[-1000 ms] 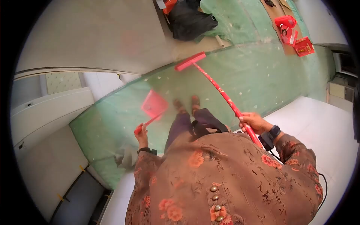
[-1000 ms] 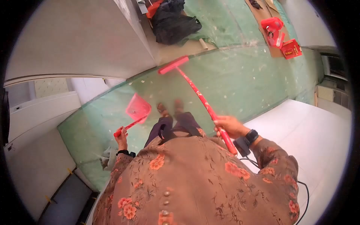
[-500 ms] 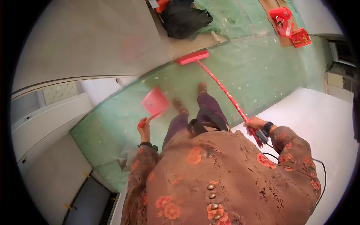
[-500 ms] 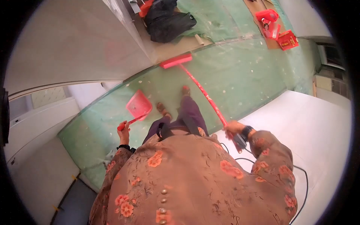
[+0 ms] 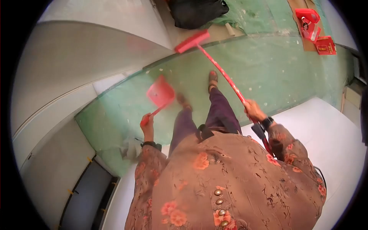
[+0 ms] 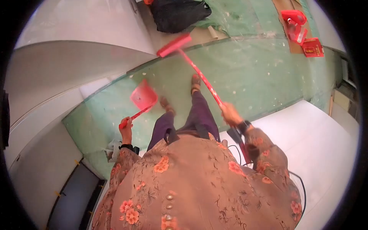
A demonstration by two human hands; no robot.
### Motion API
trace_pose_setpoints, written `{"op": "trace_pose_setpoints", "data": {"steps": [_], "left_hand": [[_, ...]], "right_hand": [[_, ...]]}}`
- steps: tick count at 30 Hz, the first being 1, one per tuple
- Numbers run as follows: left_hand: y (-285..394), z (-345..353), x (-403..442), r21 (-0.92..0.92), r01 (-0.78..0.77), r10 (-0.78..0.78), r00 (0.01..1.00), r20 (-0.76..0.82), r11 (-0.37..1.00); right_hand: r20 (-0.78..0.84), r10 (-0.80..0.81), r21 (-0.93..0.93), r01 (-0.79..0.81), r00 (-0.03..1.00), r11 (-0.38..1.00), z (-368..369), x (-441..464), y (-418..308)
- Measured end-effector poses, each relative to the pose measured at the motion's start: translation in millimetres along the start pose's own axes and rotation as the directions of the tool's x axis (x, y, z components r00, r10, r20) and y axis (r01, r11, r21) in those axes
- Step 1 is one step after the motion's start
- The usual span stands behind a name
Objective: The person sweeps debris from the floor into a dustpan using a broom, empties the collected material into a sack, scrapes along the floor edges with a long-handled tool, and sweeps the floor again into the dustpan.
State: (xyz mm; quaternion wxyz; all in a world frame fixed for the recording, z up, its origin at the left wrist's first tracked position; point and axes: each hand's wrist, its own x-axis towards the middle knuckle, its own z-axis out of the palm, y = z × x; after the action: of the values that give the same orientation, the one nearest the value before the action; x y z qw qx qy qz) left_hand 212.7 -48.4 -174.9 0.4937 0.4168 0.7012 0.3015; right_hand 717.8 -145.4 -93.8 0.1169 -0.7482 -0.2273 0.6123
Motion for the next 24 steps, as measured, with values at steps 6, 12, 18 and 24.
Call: {"op": "trace_pose_setpoints", "data": {"steps": [6, 12, 18, 24], "left_hand": [[39.7, 53.0, -1.9, 0.038, 0.011, -0.012, 1.0, 0.019, 0.999], [41.8, 78.0, -4.6, -0.001, -0.02, 0.02, 0.994, 0.111, 1.0], [51.8, 92.6, -10.9, -0.002, 0.02, -0.019, 0.993, 0.114, 1.0], [43.8, 91.8, -5.3, 0.069, 0.001, -0.011, 0.99, 0.142, 0.998]], "right_hand": [[-0.07, -0.039, -0.308, 0.015, 0.997, 0.951, -39.6, 99.8, -60.3], [-0.168, -0.161, -0.508, 0.054, 0.973, 0.86, -98.0, 71.2, -30.5], [-0.142, -0.2, -0.438, 0.12, 0.969, 0.891, -101.8, 27.5, -42.2], [-0.082, 0.001, -0.223, -0.02, 0.997, 0.975, -44.9, 91.4, -69.4]]}}
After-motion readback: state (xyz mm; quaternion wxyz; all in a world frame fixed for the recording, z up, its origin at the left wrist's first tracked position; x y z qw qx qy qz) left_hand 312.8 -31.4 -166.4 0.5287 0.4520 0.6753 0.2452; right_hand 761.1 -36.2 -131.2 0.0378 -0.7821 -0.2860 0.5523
